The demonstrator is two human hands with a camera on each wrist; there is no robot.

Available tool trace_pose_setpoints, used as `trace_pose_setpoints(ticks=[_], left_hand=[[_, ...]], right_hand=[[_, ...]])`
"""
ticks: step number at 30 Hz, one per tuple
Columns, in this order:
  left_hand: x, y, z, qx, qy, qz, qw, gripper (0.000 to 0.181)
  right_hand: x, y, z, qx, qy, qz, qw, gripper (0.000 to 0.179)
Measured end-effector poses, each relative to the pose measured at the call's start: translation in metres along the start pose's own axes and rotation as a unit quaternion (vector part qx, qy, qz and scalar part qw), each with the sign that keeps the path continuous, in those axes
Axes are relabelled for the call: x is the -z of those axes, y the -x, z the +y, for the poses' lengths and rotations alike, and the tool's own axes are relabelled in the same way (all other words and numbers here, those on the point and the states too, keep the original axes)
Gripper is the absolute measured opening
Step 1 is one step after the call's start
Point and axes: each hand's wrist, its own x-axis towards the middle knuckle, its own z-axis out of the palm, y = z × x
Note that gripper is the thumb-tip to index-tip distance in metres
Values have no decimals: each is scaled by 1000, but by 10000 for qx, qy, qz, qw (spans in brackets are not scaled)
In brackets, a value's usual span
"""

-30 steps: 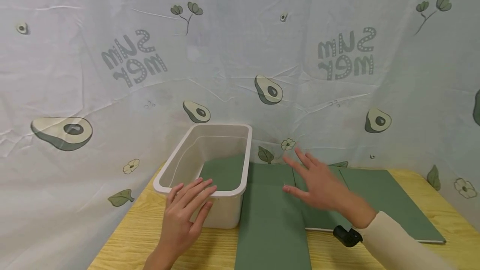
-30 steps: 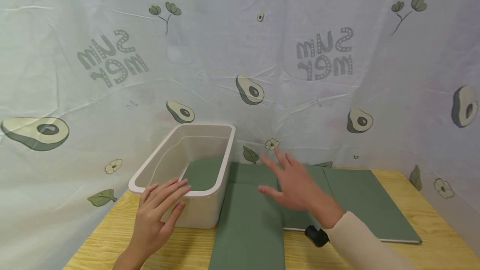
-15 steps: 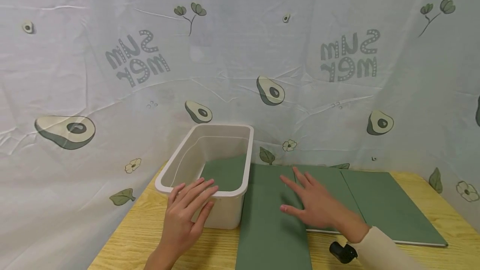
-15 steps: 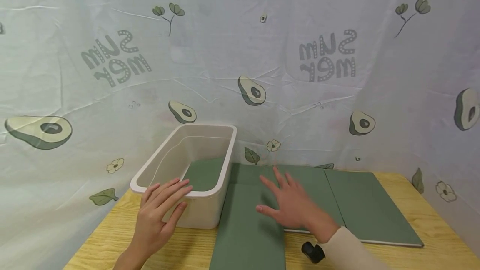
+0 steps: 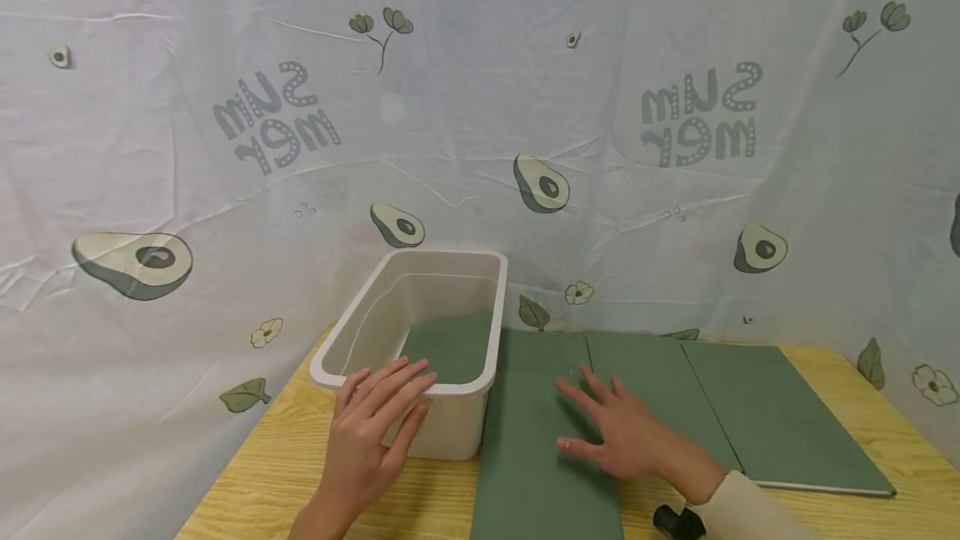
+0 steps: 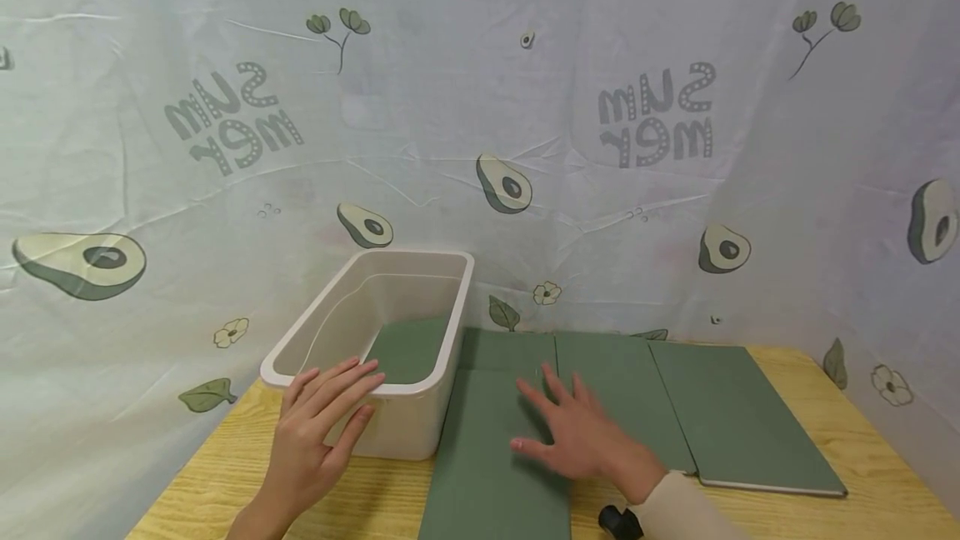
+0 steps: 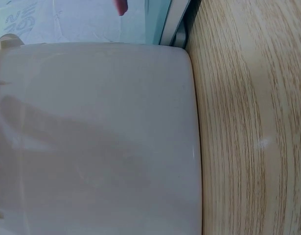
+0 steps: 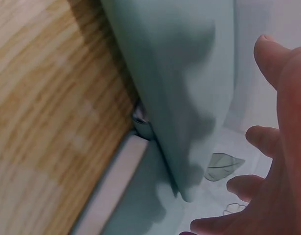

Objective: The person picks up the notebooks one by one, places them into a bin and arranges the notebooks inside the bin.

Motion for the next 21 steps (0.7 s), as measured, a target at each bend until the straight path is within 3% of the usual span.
trace_pose_setpoints(ticks=[11, 21], left_hand=[[2, 0, 2, 52, 4, -47, 10000, 34], [2, -1, 3, 58, -35, -48, 10000, 34]], right_hand=[[-14, 1, 3, -97, -300, -332, 9990, 83], [-19, 4, 3, 9, -267, -296, 9992, 81]])
